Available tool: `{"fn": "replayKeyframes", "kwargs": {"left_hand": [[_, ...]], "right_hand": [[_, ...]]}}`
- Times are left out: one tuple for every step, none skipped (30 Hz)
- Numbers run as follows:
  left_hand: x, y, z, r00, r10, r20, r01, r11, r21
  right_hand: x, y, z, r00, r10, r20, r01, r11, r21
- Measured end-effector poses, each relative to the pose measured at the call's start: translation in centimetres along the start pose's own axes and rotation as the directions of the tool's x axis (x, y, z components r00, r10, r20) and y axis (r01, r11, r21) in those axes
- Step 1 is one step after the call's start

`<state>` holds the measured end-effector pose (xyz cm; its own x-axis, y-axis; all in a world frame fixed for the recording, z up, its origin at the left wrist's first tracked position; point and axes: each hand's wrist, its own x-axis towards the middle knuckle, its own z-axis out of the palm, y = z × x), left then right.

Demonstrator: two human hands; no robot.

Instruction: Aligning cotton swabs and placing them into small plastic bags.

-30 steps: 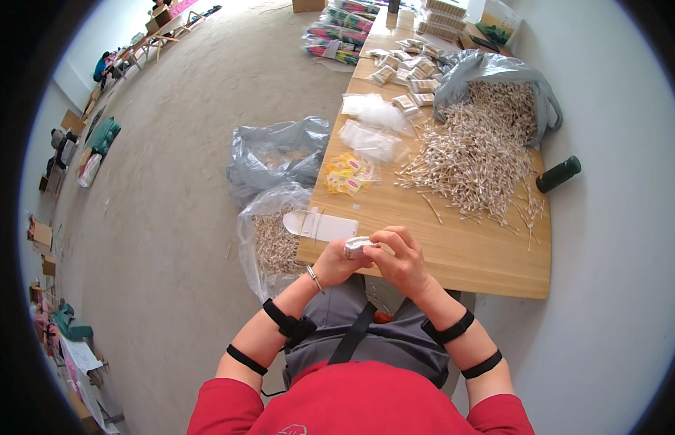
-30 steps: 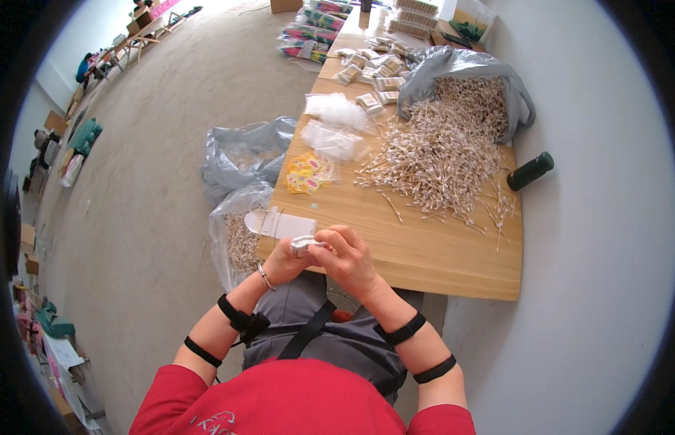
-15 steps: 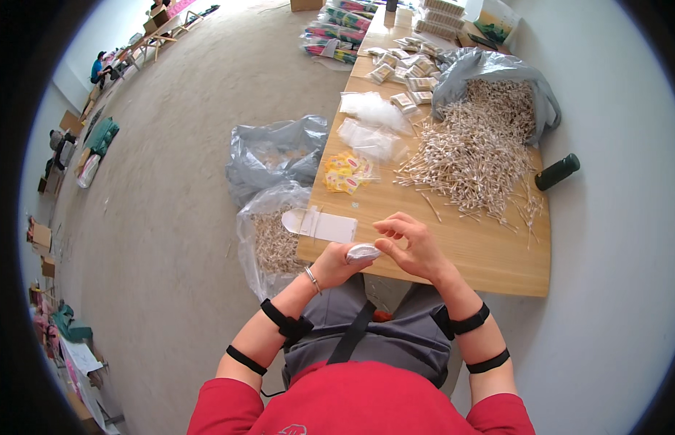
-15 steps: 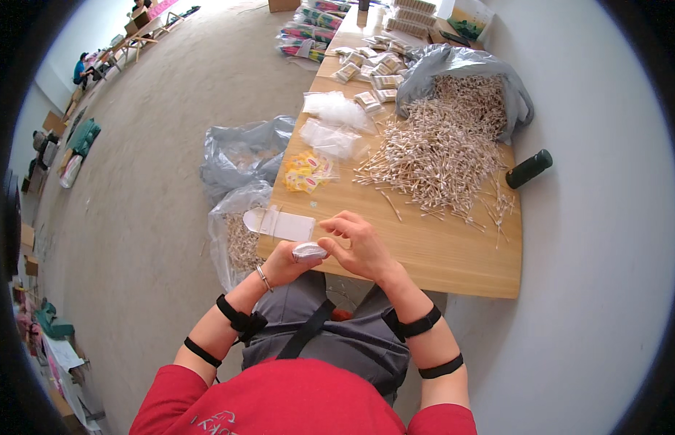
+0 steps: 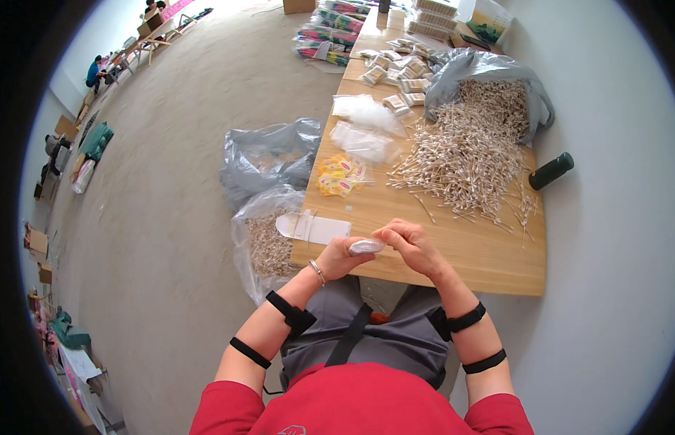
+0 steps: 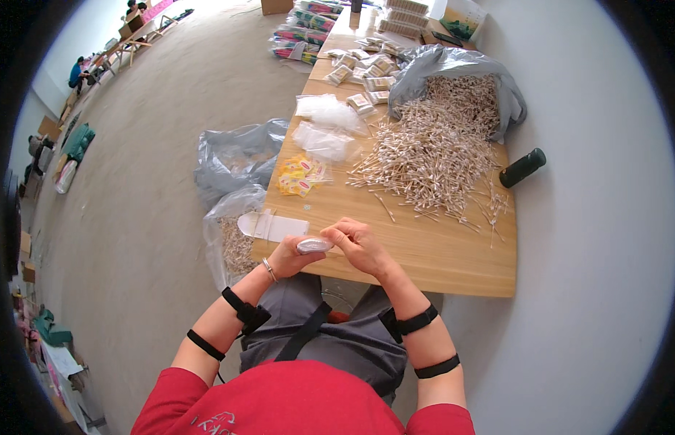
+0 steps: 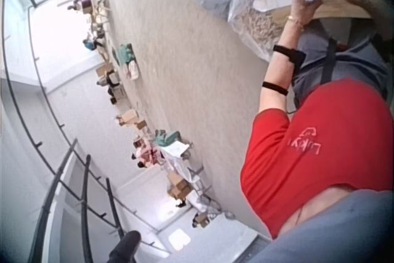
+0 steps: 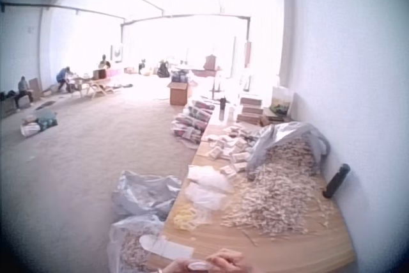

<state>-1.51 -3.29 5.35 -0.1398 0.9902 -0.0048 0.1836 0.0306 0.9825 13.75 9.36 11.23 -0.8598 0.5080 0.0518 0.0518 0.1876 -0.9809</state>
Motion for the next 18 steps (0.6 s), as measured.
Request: {"fn": "replayKeyframes", "kwargs": {"left_hand": [[0.1,-0.2,0.2,1.0,0.025,-0.01,-0.026,0.999,-0.024],[0.2,-0.4,0.3,1.0,0.026,-0.006,-0.026,0.999,-0.027],[0.4,-0.7,0.4,1.0,0.018,-0.014,-0.019,0.999,-0.045],[0.5,-0.9,0.5,1.0,0.01,-0.022,-0.011,0.998,-0.064],[0.7,-1.1,0.6,1.0,0.009,-0.022,-0.01,0.998,-0.066],[0.9,-1.2,0.8,1.0,-0.001,-0.017,0.0,0.998,-0.066],[1.1,-1.4,1.0,1.0,-0.012,-0.013,0.011,0.998,-0.067],[1.4,-1.5,1.1,1.0,-0.013,-0.013,0.012,0.998,-0.067],[1.7,-1.7,1.3,0.999,-0.041,-0.008,0.04,0.998,-0.042],[2.0,-1.9,1.5,0.998,-0.069,-0.004,0.069,0.997,-0.016],[2.2,-2.1,1.8,0.998,-0.069,-0.002,0.069,0.997,-0.016],[2.1,-2.9,2.1,0.992,-0.085,-0.094,0.073,0.99,-0.124],[2.0,-3.7,2.3,0.977,-0.109,-0.182,0.065,0.971,-0.229],[2.1,-4.5,2.3,0.976,-0.113,-0.185,0.069,0.971,-0.229],[2.3,-4.9,2.3,0.968,-0.023,-0.251,-0.026,0.981,-0.194],[2.4,-5.4,2.3,0.947,0.066,-0.314,-0.119,0.981,-0.152],[2.3,-5.8,2.4,0.948,0.065,-0.31,-0.118,0.981,-0.154],[2.0,-5.6,2.3,0.973,-0.041,-0.229,-0.022,0.964,-0.265]], "right_hand": [[-0.2,-0.1,-0.3,1.0,0.004,-0.004,-0.004,1.0,-0.002],[-0.5,-0.3,-0.6,0.999,0.042,0.029,-0.041,0.999,-0.034],[-0.6,-0.5,-0.8,0.995,0.082,0.062,-0.078,0.995,-0.067],[-0.7,-0.5,-0.7,0.995,0.085,0.061,-0.08,0.994,-0.067],[-0.7,-0.5,-0.6,0.998,0.046,0.05,-0.039,0.989,-0.14],[-0.7,-0.5,-0.5,0.999,0.006,0.041,0.003,0.977,-0.212],[-0.7,-0.1,-0.5,0.999,0.007,0.04,0.002,0.977,-0.212],[-0.6,0.8,-0.6,1.0,0.003,0.018,0.001,0.98,-0.201],[-0.6,1.5,-0.6,1.0,0.0,-0.006,-0.001,0.982,-0.191],[-0.6,2.3,-0.6,1.0,0.001,-0.006,-0.002,0.982,-0.191],[-0.6,3.1,-0.5,0.999,0.004,-0.051,-0.012,0.987,-0.161],[-0.5,3.6,-0.2,0.996,0.008,-0.091,-0.019,0.992,-0.129],[-0.4,4.1,0.1,0.996,0.009,-0.088,-0.02,0.992,-0.126],[-0.4,4.5,0.4,0.992,0.017,-0.124,-0.036,0.987,-0.155],[-0.5,5.1,0.5,0.986,0.025,-0.167,-0.056,0.981,-0.187],[-0.7,6.0,0.5,0.985,0.027,-0.17,-0.059,0.981,-0.187],[-0.9,6.9,0.6,0.983,0.018,-0.182,-0.052,0.981,-0.186],[-0.9,7.1,0.8,0.982,0.01,-0.19,-0.046,0.982,-0.183]]}}
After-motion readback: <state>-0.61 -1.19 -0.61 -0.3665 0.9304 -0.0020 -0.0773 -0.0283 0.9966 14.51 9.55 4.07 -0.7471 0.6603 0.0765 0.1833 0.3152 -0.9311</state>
